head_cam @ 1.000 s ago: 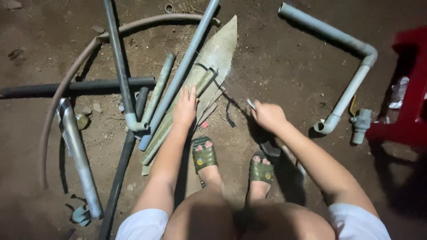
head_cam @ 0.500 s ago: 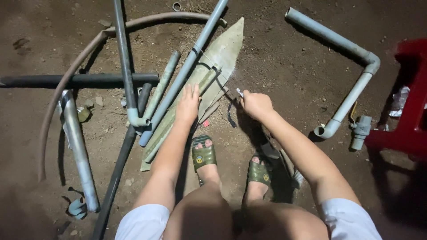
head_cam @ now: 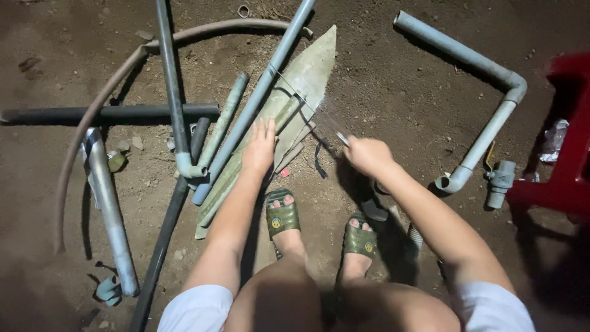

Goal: Assembling PVC pipe segments and using a hacksaw blade to cut scrap material on the ground.

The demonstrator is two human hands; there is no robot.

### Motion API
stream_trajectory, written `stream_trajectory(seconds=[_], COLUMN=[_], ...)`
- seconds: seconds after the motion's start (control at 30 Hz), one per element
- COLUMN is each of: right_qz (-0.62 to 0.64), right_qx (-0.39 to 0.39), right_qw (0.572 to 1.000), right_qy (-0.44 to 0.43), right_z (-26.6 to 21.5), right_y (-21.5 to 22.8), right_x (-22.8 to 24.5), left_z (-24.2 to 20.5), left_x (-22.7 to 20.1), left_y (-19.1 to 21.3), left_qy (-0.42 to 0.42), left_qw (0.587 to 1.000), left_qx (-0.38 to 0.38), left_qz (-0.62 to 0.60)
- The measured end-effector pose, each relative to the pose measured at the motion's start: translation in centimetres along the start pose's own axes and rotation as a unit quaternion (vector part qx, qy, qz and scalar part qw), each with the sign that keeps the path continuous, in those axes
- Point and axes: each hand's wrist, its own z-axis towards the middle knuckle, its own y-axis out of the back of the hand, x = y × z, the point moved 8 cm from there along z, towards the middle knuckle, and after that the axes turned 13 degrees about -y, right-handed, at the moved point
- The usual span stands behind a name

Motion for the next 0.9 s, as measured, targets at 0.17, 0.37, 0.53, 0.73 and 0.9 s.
stream_trajectory(seconds=[0.17,0.37,0.53,0.73,0.9], right_qz=[0.028,0.024,0.029,0.032,0.013], right_qx=[-0.047,0.048,0.038,-0.040,-0.023], right_qw=[0.998,0.998,0.998,0.998,1.000], right_qy=[0.032,-0.043,-0.044,0.026,0.010], right_z=[2.3,-5.2,-4.6,3.8,-0.7], right_y=[-0.7,-3.2,-1.9,0.5,-0.1], right_x=[1.4,-6.2,-4.4,2.1,-0.7], left_z=[0.0,0.1,-0.4,-0.2,-0.3], left_x=[0.1,0.1,-0.5,-0.3,-0.3], left_y=[-0.7,-0.6,-0.2,-0.3,-0.6], left_qy=[0.011,0.019,0.012,0.009,0.007], left_qw=[1.000,1.000,1.000,1.000,1.000], left_qx=[0.017,0.009,0.009,0.007,-0.007], left_qz=[0.002,-0.008,0.002,0.009,0.020])
